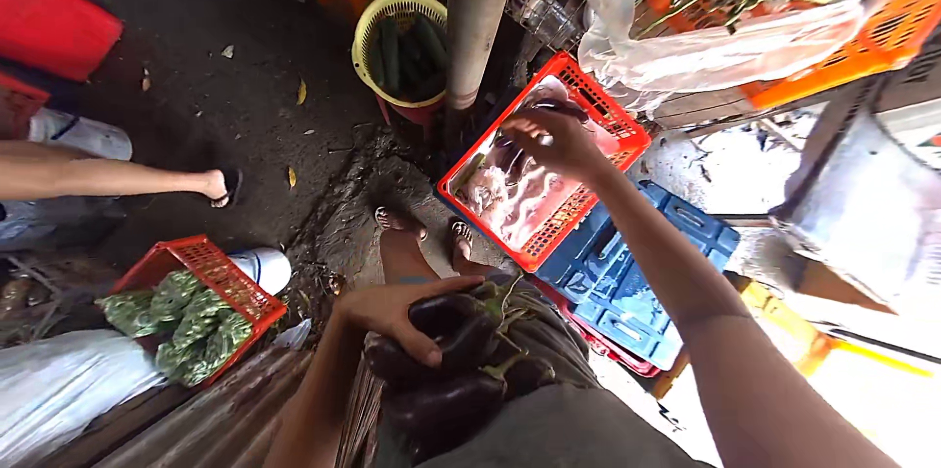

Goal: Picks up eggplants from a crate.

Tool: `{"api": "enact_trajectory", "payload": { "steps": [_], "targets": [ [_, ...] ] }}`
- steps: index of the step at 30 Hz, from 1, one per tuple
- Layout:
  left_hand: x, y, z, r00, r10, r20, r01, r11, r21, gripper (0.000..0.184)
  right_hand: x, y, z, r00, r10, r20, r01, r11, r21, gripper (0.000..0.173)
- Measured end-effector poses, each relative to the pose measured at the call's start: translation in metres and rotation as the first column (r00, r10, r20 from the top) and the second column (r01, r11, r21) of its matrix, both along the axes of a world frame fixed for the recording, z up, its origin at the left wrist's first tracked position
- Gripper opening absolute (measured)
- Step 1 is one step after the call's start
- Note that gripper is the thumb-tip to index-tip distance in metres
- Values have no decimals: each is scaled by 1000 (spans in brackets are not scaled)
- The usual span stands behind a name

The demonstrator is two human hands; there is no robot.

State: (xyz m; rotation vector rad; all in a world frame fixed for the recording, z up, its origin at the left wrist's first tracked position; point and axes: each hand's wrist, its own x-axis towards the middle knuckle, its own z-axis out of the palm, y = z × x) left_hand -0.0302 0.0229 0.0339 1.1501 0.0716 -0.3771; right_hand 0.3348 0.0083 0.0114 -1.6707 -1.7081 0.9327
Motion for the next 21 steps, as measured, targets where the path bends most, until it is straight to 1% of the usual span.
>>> {"api": "enact_trajectory", "payload": {
  "steps": [1, 2, 3, 4, 5, 6, 7, 8, 9, 10, 11, 14, 15, 16, 17, 18, 19, 21],
  "targets": [
    [-5, -1, 0, 1000, 15, 1, -15, 1000, -4, 107, 25, 21, -48, 986, -31, 162, 48, 993, -105, 31],
    [-10, -3, -1, 999, 31, -9, -31, 999, -9, 107, 44, 34, -98, 955, -8, 298, 67, 980, -189, 31],
    [-15, -3, -3, 999, 42, -17, -42, 999, -19, 108, 54, 38, -139, 913, 45, 406, 67, 964, -258, 34],
    [-20, -5, -6, 999, 49, -22, -50, 998, -35, 110, 56, 38, -165, 867, 112, 485, 56, 946, -318, 41],
    [-24, -7, -9, 998, 65, -21, -66, 996, -53, 112, 52, 39, -166, 807, 262, 530, 38, 871, -489, 50],
    [-28, -9, -12, 996, 87, -18, -88, 993, -77, 112, 47, 53, -156, 683, 537, 495, 21, 663, -748, 58],
    [-32, -10, -14, 995, 101, -13, -102, 990, -100, 112, 48, 29, -204, 688, 300, 661, 40, 894, -447, 52],
    [-35, -10, -15, 994, 111, -13, -112, 987, -114, 112, 54, 24, -237, 652, 249, 716, -1, 945, -327, 54],
    [-38, -10, -14, 993, 120, -18, -121, 986, -117, 112, 59, 25, -253, 622, 269, 735, -25, 945, -325, 56],
    [-41, -10, -14, 991, 134, -24, -136, 983, -121, 111, 64, 28, -260, 627, 274, 729, -21, 942, -336, 56],
    [-42, -10, -14, 989, 147, -30, -150, 980, -127, 110, 68, 29, -259, 650, 275, 709, -5, 934, -358, 58],
    [-39, -7, -13, 988, 152, -29, -154, 979, -137, 105, 73, 14, -243, 703, 222, 675, 22, 943, -332, 77],
    [-35, -5, -15, 989, 143, -25, -146, 979, -142, 105, 78, 14, -243, 699, 247, 672, 30, 928, -372, 81],
    [-31, -2, -16, 990, 137, -18, -138, 979, -150, 104, 86, 18, -243, 685, 303, 662, 38, 893, -448, 83],
    [-27, 2, -18, 992, 126, -12, -127, 980, -156, 104, 90, 26, -238, 678, 368, 636, 50, 841, -539, 81],
    [-23, 5, -20, 994, 107, -3, -106, 980, -167, 105, 94, 28, -229, 697, 376, 610, 53, 822, -567, 79],
    [-18, 9, -20, 996, 92, 3, -90, 981, -170, 105, 96, 26, -215, 730, 349, 587, 57, 826, -561, 74],
    [-4, 17, -14, 998, 63, -9, -64, 988, -139, 103, 99, 18, -174, 786, 234, 572, 111, 857, -503, 65]
  ]
}}
